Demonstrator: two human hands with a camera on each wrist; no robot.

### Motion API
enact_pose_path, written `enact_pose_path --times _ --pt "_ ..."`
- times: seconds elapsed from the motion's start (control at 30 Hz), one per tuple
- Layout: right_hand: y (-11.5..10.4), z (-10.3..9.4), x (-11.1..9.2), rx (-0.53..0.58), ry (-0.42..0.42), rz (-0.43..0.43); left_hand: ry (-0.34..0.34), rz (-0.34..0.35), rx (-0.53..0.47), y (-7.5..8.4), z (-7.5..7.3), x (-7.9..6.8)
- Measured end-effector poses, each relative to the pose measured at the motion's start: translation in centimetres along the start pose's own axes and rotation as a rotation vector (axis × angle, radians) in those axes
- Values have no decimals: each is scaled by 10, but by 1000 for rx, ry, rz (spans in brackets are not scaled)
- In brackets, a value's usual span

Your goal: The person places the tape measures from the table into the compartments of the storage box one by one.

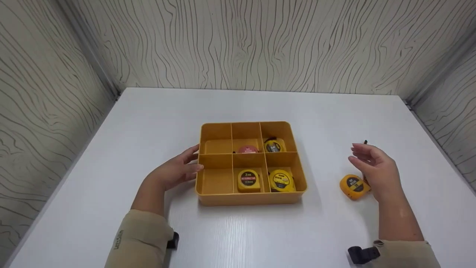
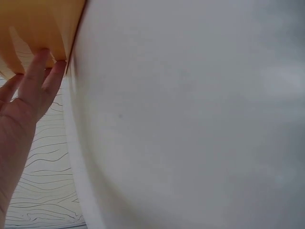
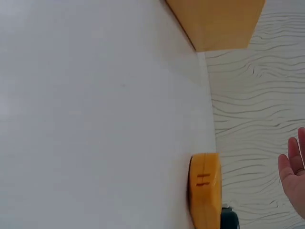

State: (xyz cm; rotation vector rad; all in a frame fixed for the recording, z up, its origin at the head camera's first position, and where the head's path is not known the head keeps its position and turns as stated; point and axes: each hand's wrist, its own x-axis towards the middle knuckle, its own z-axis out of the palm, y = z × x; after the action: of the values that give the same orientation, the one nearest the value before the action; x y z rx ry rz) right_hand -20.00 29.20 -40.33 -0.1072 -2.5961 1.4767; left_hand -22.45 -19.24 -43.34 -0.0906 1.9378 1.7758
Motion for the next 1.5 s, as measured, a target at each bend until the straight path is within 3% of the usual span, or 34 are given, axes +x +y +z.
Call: enact_pose_path --times 0.4,0.67,0.87,1.17,1.5 --pt "40 -19 -8 -67 -77 119 4 -5 7 1 1 -1" --pt "47 -21 -13 -159 -191 133 10 -11 16 1 1 -1" --pt "53 -22 -14 -197 -248 98 -10 2 7 0 0 0" --pt "62 -16 -10 -177 -372 190 -32 6 9 1 -2 1" --pt "63 -5 -3 -202 -339 199 -1 -14 28 2 0 -1"
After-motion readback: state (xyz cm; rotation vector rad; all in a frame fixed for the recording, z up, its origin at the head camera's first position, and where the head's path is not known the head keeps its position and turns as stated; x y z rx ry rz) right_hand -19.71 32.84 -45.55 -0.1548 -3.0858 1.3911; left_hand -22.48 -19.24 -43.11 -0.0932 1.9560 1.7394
